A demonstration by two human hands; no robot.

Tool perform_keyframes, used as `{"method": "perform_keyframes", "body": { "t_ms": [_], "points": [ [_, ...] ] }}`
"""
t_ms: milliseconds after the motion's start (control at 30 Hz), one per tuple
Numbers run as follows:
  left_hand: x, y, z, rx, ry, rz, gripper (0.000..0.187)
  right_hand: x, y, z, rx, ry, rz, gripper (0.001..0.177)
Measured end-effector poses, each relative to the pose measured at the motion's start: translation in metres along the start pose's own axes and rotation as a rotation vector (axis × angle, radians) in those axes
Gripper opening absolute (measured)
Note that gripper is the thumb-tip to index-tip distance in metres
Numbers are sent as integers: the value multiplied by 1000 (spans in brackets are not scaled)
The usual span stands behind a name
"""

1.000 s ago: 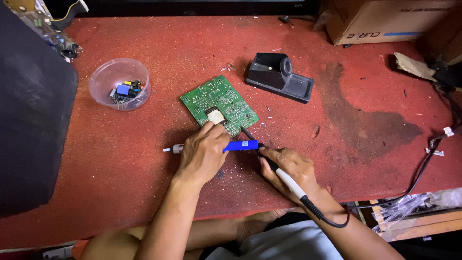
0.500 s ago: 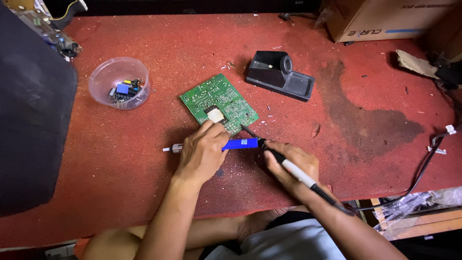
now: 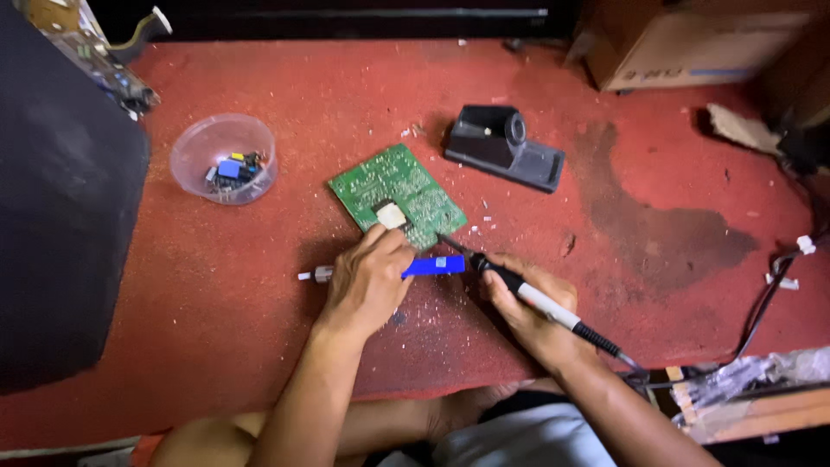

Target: The person uses a soldering iron and a blue desoldering pump to remove components from a green circuit board. They heat the solder joints with the iron and then use the pump to extract the molten solder, occasionally flipping the board to work on different areas.

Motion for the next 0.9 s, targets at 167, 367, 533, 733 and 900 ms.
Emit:
{"method": "perform_keyframes", "body": {
  "t_ms": [167,367,533,733,900],
  "points": [
    [-3,0,3,37,-23,41,18,0,-3,-1,-23,-17,-13,20],
    [7,2,-1,-14,39,56,24,2,-3,0,-66,83,-119,21],
    [3,-2,-1,16,-8,41,29,-1,-9,-8,-108,31,-163,19],
    [7,0,-2,11,13,72,26,-1,4,1,-104,82,-78,20],
    [6,0,-1,-3,14,76,22,2,12,3,-180,72,-91,17]
  ]
}}
Point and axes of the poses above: each hand's wrist, its own z-axis towards the middle knuckle, its own x-axis out of the palm, y = z × x, the point moved 6 cm from there along z, towards the middle knuckle, and after that the axes turned 6 degrees about -y, right-handed, at the moved point
